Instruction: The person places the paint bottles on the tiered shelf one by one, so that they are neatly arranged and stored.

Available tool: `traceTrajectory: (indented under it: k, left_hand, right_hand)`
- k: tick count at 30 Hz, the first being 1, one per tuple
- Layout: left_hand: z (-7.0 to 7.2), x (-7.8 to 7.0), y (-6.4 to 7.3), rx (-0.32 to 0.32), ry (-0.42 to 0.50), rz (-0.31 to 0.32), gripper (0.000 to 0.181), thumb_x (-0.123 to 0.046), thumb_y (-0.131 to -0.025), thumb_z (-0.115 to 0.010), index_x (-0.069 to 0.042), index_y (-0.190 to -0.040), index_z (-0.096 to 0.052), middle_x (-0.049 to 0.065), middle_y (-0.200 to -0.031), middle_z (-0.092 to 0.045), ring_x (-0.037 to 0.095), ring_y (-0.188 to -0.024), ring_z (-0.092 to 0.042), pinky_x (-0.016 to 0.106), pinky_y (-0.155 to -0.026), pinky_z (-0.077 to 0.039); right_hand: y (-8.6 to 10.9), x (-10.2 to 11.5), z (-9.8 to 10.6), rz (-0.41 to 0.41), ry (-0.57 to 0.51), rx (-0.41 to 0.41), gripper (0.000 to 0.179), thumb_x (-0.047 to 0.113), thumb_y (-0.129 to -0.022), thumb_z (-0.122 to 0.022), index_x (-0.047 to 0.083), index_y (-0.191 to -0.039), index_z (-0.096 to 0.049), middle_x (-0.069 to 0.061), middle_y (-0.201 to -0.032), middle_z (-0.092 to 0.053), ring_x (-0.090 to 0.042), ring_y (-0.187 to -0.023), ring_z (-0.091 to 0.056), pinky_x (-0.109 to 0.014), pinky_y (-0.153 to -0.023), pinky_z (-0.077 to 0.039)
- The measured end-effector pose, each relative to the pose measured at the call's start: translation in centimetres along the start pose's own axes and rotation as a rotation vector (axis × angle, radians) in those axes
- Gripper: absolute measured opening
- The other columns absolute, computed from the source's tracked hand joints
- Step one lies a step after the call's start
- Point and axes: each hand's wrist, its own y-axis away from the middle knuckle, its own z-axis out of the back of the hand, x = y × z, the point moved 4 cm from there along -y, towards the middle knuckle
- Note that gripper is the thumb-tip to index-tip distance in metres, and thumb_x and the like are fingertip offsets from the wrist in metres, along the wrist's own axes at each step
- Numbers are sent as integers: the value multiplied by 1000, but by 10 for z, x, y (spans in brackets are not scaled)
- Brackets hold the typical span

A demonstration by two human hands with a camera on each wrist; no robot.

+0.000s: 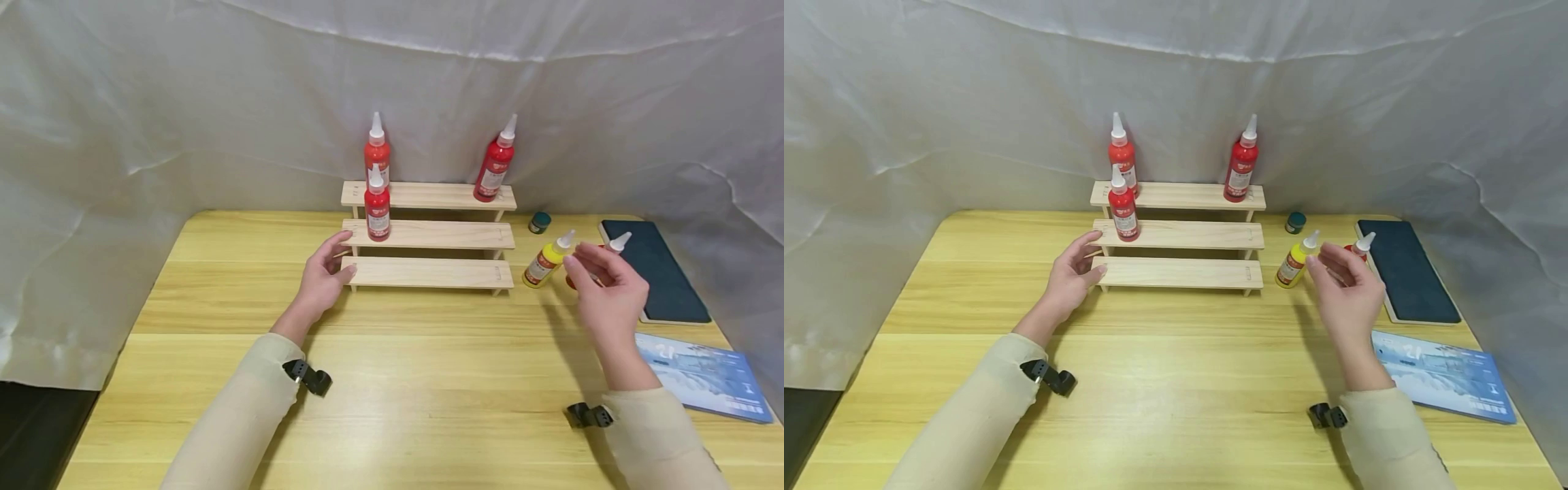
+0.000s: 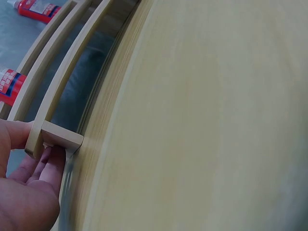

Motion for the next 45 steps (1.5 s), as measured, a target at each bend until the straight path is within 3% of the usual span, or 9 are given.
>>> traceTrajectory:
  k: [4,11,13,18,26,38,45]
  left_hand:
    - [0,0,0,-3,2,0,60,19,-88,-60,-2,-143,-51,22,-134,-55,39,-128,-48,48,-109,-35]
    - [-1,1,1,-1,3,7,61,18,-88,-60,-3,-143,-51,22,-134,-55,40,-128,-48,48,-108,-36]
    - [0,9,-2,-5,1,-1,62,17,-88,-61,-8,-143,-53,18,-134,-57,36,-127,-49,47,-108,-36]
    - [2,32,-10,-18,-13,-8,64,14,-88,-64,-21,-141,-56,8,-131,-60,26,-123,-53,42,-106,-38]
    - [3,32,-10,-21,-20,-3,64,13,-89,-64,-22,-141,-56,8,-131,-60,26,-123,-53,42,-106,-38]
    - [3,30,-10,-19,-12,-4,64,15,-89,-63,-20,-141,-56,8,-131,-59,29,-124,-52,42,-107,-37]
    - [3,31,-10,-13,6,-10,64,16,-89,-63,-16,-143,-54,14,-133,-58,32,-126,-50,44,-108,-36]
  right_hand:
    - [-6,-6,0,-62,35,0,38,18,-88,-78,9,-125,-71,-7,-118,-67,-13,-101,-64,-14,-73,-52]
    - [-15,-15,-7,-133,156,23,45,31,-89,-77,20,-131,-68,-1,-127,-65,-13,-113,-60,-21,-94,-47]
    - [-17,-17,-8,-145,156,15,44,34,-89,-76,22,-130,-69,-1,-126,-65,-12,-112,-60,-22,-95,-47]
    - [-21,-21,-11,-162,153,-45,43,40,-84,-80,20,-121,-74,-1,-114,-69,-11,-97,-61,-18,-80,-47]
    - [-24,-22,-15,-181,187,-64,48,45,-82,-80,13,-117,-74,0,-111,-67,-10,-93,-60,-18,-77,-47]
    - [-22,-22,-16,-158,112,13,42,33,-89,-76,9,-123,-72,-1,-113,-66,-11,-97,-61,-14,-81,-49]
    - [-23,-25,-13,-188,170,81,49,37,-86,-78,11,-127,-70,0,-114,-66,-11,-97,-60,-13,-79,-48]
